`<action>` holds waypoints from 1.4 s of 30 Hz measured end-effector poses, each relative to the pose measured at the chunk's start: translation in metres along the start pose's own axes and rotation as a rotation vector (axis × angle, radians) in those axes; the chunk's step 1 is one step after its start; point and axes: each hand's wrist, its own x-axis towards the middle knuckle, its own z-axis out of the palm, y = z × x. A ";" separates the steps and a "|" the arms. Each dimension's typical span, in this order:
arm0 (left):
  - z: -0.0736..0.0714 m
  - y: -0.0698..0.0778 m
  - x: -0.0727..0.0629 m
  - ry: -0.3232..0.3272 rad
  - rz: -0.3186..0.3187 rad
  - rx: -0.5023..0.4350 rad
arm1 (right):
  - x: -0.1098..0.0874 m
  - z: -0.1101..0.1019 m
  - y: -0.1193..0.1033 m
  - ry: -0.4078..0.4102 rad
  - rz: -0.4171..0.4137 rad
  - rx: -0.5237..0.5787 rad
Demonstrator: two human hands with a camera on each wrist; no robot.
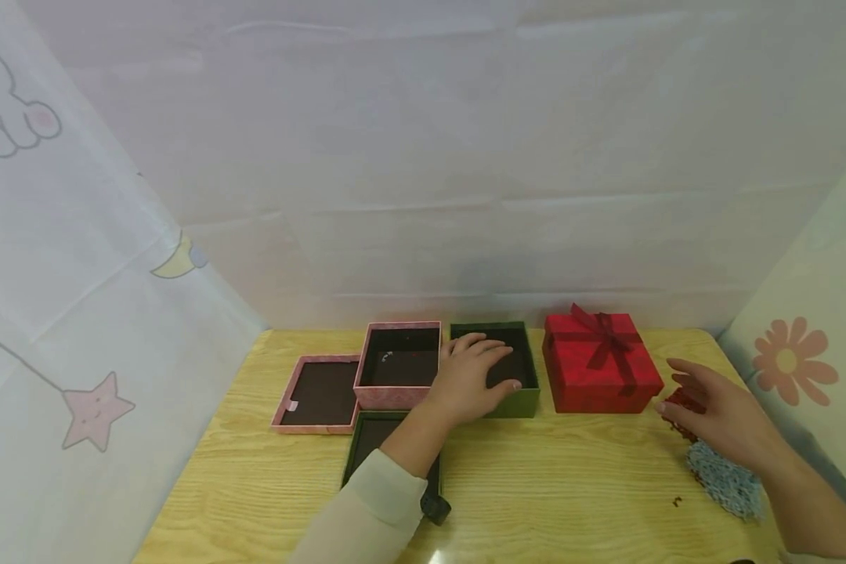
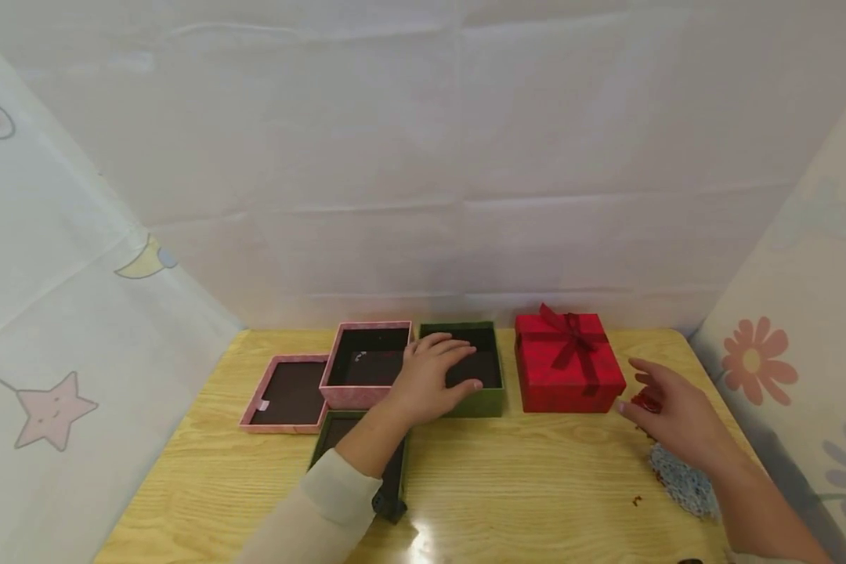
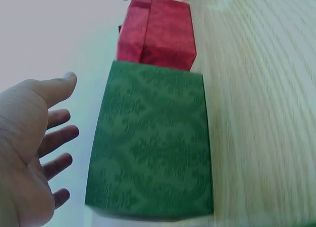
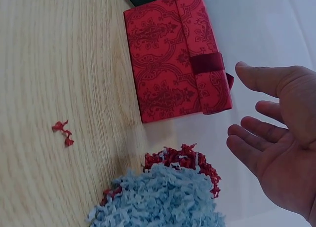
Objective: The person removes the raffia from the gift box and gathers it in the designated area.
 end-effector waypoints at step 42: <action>0.062 0.068 0.049 -0.128 -0.117 0.266 | 0.036 0.032 0.007 -0.082 0.077 0.028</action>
